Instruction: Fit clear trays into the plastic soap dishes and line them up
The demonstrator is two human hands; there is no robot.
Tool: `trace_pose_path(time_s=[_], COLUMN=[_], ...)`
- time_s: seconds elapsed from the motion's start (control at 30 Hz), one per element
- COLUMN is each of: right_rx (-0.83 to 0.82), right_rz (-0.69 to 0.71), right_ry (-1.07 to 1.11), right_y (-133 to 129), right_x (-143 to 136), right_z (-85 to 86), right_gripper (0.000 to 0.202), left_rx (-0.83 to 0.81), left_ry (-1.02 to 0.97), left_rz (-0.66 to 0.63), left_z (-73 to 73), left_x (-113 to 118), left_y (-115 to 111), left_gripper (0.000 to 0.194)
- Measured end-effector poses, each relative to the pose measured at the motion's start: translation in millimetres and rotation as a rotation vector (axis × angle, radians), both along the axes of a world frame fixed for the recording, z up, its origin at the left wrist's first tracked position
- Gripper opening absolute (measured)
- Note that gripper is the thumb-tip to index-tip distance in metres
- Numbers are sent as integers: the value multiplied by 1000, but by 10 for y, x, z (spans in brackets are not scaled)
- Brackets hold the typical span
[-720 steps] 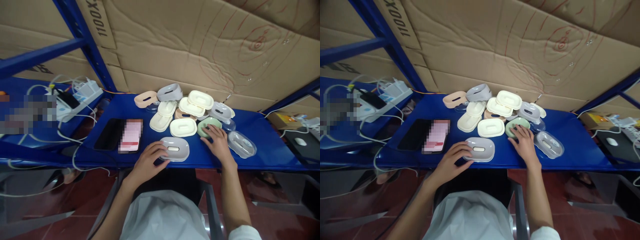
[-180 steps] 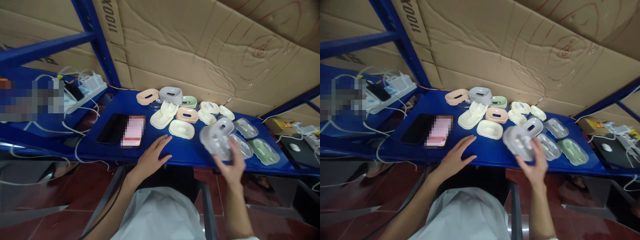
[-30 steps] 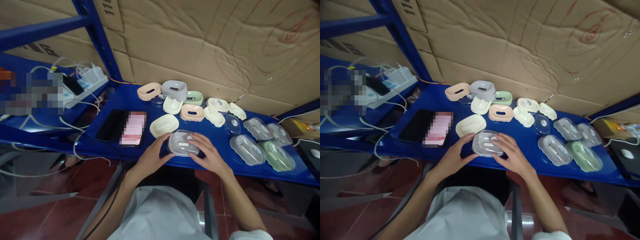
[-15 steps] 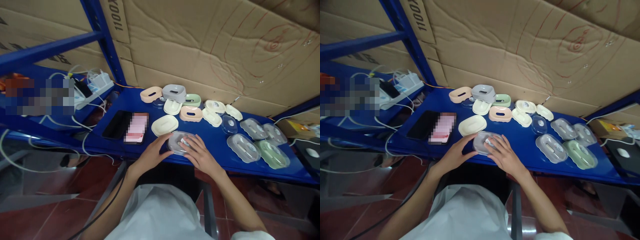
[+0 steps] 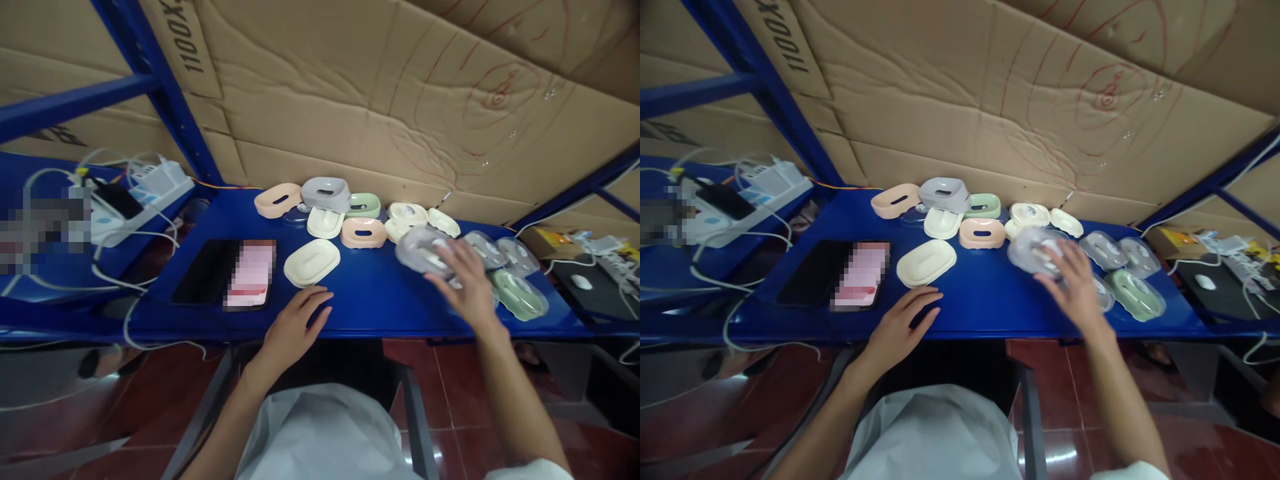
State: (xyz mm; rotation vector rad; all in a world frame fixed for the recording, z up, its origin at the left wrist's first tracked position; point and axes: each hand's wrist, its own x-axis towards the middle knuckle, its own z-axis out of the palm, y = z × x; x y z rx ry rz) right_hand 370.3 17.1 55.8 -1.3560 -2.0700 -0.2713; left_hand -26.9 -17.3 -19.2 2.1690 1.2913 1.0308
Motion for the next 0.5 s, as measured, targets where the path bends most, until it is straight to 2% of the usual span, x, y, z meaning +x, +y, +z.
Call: trace_pose_path(time_s=[0.07,0.13,0.2,0.27,0.37,0.43,0.5], right_rx=[88,144,117,87,83,53,-8], right_rz=[-182,-376,-607,-850,-1013,-1065,-1090], right_ry=[-5,20,45,76,98,99,96], right_y=[192,319,303,126,-317,-597,-783], right_x=[652,1354,1988,2459,2810,2872,2870], right_z=[109,147,123,56,-104,-227,-338], right_gripper=[62,69,75,75,83,85,84], left_rx=[16,18,23,55,185,288,339], left_ry=[6,7,3,-25,-137,-166,-88], left_rz=[3,0,-8,-19,7,63,125], left_z=[-6,-8,-8,1,47,102,158], left_x=[1,-3,-12,-25,-49,-60,-61], left_y=[11,13,2,-21,-47,-24,43], left_gripper=[27,26,26,26,24,25,26])
